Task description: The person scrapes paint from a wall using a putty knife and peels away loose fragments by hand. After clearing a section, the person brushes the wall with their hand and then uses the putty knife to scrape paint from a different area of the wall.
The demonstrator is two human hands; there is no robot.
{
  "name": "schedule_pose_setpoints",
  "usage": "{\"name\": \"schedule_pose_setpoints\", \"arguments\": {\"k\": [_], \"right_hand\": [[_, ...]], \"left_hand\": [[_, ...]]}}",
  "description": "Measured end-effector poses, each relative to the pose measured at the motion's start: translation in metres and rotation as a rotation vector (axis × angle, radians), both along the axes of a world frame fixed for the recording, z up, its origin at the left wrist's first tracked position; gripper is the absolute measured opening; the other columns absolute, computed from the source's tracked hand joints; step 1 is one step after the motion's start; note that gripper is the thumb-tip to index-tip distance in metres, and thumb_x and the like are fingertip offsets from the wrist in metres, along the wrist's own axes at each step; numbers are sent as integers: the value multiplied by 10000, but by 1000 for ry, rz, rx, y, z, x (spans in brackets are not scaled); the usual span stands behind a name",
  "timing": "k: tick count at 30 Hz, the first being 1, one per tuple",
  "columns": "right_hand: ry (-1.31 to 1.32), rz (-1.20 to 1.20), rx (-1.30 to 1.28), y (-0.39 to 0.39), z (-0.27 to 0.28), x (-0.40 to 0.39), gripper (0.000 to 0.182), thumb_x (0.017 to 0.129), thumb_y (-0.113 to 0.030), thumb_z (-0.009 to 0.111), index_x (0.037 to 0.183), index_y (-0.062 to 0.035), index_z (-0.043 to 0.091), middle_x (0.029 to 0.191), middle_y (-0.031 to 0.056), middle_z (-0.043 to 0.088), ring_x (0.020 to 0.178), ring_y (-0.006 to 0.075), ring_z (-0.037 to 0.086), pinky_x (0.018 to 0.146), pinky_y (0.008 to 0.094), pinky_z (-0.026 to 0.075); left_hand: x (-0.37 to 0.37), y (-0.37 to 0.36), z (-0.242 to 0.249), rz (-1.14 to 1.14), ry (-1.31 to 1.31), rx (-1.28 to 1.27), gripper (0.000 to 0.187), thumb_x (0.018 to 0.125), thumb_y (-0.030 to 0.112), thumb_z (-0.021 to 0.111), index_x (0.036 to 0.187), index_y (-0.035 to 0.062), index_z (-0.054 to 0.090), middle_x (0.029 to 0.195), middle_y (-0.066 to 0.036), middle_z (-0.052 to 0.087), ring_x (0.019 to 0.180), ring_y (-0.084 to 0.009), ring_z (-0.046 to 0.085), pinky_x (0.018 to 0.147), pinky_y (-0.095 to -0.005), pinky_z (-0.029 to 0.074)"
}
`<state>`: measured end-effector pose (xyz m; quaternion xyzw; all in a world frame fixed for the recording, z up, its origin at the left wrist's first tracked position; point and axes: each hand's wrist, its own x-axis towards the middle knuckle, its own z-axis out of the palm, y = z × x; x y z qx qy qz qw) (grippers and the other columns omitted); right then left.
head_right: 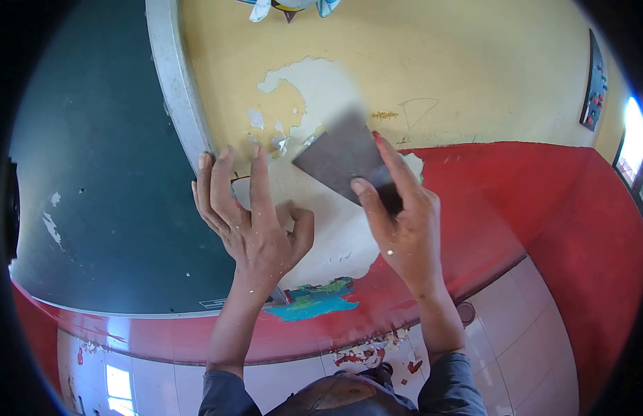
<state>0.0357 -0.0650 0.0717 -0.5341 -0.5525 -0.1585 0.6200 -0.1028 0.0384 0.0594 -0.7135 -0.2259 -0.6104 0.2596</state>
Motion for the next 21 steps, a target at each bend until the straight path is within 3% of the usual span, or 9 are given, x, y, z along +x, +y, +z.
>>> {"name": "schedule_pose_setpoints", "arguments": {"k": [10,21], "right_hand": [[11,52,112,20,0,-6,477,846,-43,644,1283,45,475,1082,212,642,891,157,639,745,269,503],[-65,129,229,27,-4,1,492,833,-25,654,1284,51,472,1067,197,650,916,184,649,759,284,511]], "left_hand": [[4,-6,1,102,39,-69,683,592,131,566,1272,197,571,1422,-213,257,1321,-457,163,1050,-560,161],[4,-1,-2,66,12,-2,695,599,107,576,1287,198,549,1400,-220,283,1305,-465,199,1032,-560,206]]}}
